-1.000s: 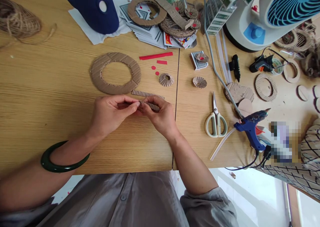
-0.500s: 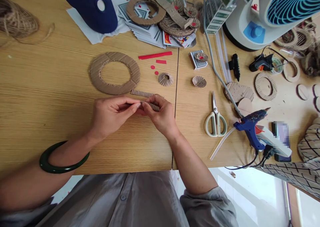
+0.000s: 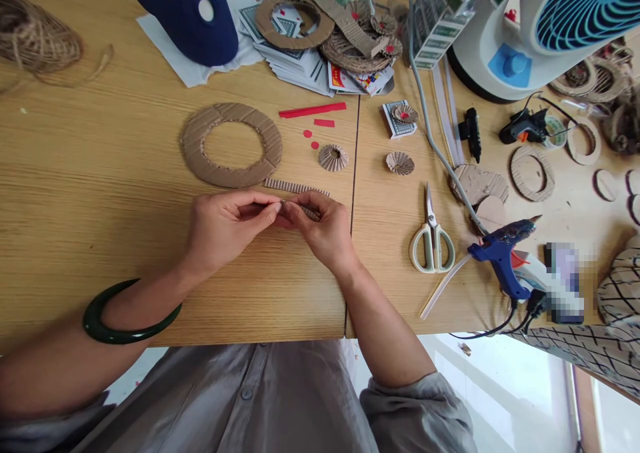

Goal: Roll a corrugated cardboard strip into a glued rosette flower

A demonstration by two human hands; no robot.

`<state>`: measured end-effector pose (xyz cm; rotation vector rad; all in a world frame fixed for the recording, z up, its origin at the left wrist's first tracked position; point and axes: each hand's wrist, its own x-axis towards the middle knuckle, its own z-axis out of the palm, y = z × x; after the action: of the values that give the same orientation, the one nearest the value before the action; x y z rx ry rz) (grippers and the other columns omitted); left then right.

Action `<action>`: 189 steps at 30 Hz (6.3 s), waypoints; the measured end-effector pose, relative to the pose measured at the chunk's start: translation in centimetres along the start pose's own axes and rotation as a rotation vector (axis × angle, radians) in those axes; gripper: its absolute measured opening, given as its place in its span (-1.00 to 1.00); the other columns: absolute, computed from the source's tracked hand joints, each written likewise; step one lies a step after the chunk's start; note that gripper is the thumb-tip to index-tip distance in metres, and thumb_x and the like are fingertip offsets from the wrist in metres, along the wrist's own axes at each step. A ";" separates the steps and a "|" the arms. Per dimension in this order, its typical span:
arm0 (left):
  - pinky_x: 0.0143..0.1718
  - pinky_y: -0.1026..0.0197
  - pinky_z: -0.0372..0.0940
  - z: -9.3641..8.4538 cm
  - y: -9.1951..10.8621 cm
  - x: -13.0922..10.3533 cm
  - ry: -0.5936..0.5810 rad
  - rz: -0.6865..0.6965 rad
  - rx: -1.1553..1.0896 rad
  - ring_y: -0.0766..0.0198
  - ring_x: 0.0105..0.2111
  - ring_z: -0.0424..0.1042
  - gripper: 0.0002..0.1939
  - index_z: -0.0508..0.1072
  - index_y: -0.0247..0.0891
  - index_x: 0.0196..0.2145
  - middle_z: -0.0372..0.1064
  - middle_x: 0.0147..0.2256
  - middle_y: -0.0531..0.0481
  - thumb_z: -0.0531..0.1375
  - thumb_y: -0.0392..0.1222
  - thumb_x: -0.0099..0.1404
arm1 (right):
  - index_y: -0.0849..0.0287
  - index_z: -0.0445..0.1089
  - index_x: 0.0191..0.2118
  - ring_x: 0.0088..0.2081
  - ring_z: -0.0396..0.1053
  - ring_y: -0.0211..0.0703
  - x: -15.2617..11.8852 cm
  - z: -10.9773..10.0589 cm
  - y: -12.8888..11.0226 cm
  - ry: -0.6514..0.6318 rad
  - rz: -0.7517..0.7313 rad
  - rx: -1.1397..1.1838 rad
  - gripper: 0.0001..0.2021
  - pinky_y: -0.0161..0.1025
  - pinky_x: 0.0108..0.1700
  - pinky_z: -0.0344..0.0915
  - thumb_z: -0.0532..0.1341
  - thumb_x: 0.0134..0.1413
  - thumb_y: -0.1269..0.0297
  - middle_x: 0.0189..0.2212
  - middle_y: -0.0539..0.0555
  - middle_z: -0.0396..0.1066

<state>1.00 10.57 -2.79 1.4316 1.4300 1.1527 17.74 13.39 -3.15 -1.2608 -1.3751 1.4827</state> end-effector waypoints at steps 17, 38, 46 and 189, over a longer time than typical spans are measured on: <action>-0.22 0.24 0.57 -0.3 0.1 0.3 -0.025 -0.068 -0.047 0.22 -0.35 0.66 -0.94 0.65 -0.15 -0.29 0.66 -0.33 0.05 0.34 -0.22 0.26 | 0.17 0.59 -0.33 -0.38 0.51 -0.25 0.1 -0.2 0.1 -0.056 -0.006 0.080 -0.66 -0.27 -0.25 0.49 0.42 0.06 -0.05 -0.43 0.04 0.58; -0.16 0.15 0.60 -0.1 -0.4 0.8 -0.088 -0.260 -0.361 0.18 -0.33 0.66 -0.91 0.69 -0.17 -0.29 0.67 -0.31 -0.01 0.39 -0.19 0.22 | 0.15 0.45 -0.32 -0.41 0.36 -0.32 0.0 0.1 -0.6 0.025 -0.057 -0.071 -0.83 -0.33 -0.33 0.36 0.34 0.12 0.17 -0.40 -0.04 0.46; -0.18 0.13 0.61 0.3 -0.3 0.8 -0.074 -0.314 -0.380 0.19 -0.35 0.66 -0.91 0.68 -0.20 -0.31 0.65 -0.35 -0.02 0.38 -0.18 0.22 | 0.15 0.44 -0.32 -0.38 0.40 -0.30 0.1 0.0 -0.4 0.031 -0.066 -0.099 -0.87 -0.32 -0.32 0.37 0.32 0.13 0.21 -0.38 -0.02 0.49; -0.35 0.29 0.54 -0.2 0.7 0.7 -0.110 -0.376 -0.397 0.30 -0.49 0.60 -0.99 0.66 -0.19 -0.42 0.62 -0.43 0.04 0.39 -0.24 0.13 | 0.16 0.37 -0.38 -0.43 0.28 -0.33 -0.2 -0.1 -1.3 -0.011 -0.035 -0.102 -0.91 -0.34 -0.37 0.28 0.28 0.08 0.31 -0.47 -0.06 0.37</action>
<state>0.96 11.22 -2.06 0.8912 1.2411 1.0260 17.78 13.42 -1.86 -1.2863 -1.4893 1.4128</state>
